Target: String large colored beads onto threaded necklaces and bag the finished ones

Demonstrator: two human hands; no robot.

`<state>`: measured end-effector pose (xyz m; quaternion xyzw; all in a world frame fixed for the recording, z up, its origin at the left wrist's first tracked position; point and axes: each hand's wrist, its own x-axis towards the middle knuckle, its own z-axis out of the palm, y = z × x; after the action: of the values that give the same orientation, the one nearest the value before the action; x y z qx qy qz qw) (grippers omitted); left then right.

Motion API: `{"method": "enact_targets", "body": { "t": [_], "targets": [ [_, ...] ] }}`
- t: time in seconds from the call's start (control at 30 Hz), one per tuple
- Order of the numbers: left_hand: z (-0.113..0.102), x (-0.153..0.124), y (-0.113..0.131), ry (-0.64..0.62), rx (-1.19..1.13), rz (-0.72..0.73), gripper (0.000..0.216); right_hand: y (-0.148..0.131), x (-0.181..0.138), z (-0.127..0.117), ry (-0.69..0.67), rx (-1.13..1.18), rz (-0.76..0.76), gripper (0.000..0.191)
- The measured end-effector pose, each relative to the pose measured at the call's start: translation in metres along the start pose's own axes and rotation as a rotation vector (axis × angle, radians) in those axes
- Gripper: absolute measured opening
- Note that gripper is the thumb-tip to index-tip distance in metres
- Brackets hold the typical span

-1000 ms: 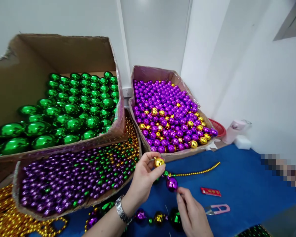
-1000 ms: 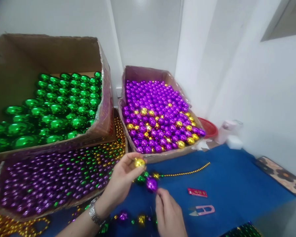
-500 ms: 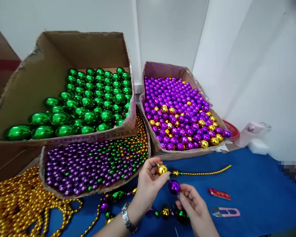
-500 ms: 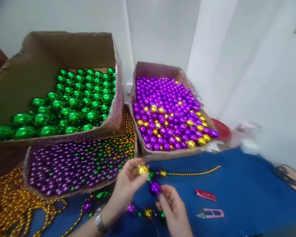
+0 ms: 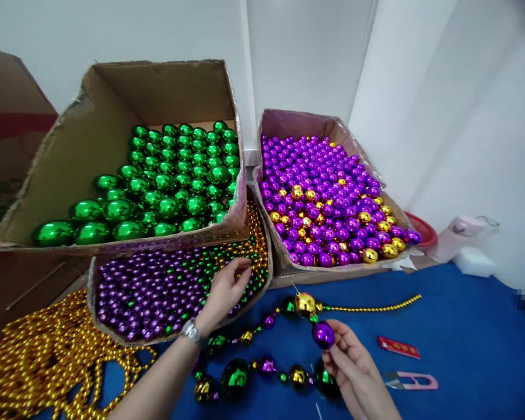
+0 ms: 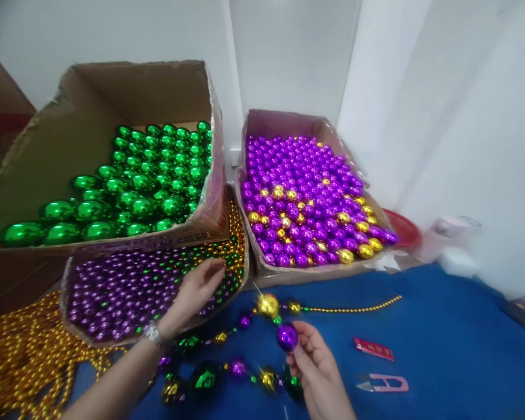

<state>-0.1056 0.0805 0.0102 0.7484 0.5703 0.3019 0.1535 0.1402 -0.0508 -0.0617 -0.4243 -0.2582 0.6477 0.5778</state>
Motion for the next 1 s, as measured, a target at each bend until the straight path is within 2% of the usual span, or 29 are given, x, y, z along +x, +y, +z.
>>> {"method": "enact_targets", "body": {
  "t": [0.07, 0.17, 0.33, 0.47, 0.57, 0.7, 0.83, 0.93, 1.0],
  "targets": [
    [-0.003, 0.013, -0.017, -0.077, 0.175, 0.021, 0.024, 0.0, 0.0, -0.001, -0.008, 0.003, 0.007, 0.038],
    [-0.001, 0.02, -0.028, -0.157, 0.307, 0.045, 0.018, 0.0, 0.0, -0.001, 0.004, 0.012, -0.004, 0.038],
    [0.009, 0.022, -0.022, -0.238, 0.499, 0.086, 0.018, 0.0, -0.001, -0.001, 0.001, -0.003, -0.009, 0.039],
    [0.016, 0.023, -0.014, -0.234, 0.563, 0.107, 0.028, -0.001, -0.002, 0.0, 0.01, -0.008, -0.024, 0.039],
    [0.013, 0.022, -0.013, -0.208, 0.575, 0.102, 0.02, -0.004, -0.003, 0.002, 0.017, -0.013, -0.016, 0.041],
    [-0.006, 0.015, -0.022, -0.126, 0.575, 0.047, 0.02, -0.007, -0.004, -0.001, 0.042, -0.013, -0.005, 0.043],
    [-0.042, 0.004, -0.041, -0.026, 0.565, -0.02, 0.027, 0.001, 0.0, -0.01, 0.044, -0.011, 0.006, 0.043],
    [-0.063, -0.006, -0.05, -0.017, 0.525, -0.023, 0.028, 0.008, 0.003, -0.014, 0.022, -0.003, 0.019, 0.042],
    [-0.066, -0.013, -0.05, -0.05, 0.487, 0.002, 0.025, 0.009, 0.003, -0.013, 0.014, 0.011, 0.022, 0.041]
  ]
}}
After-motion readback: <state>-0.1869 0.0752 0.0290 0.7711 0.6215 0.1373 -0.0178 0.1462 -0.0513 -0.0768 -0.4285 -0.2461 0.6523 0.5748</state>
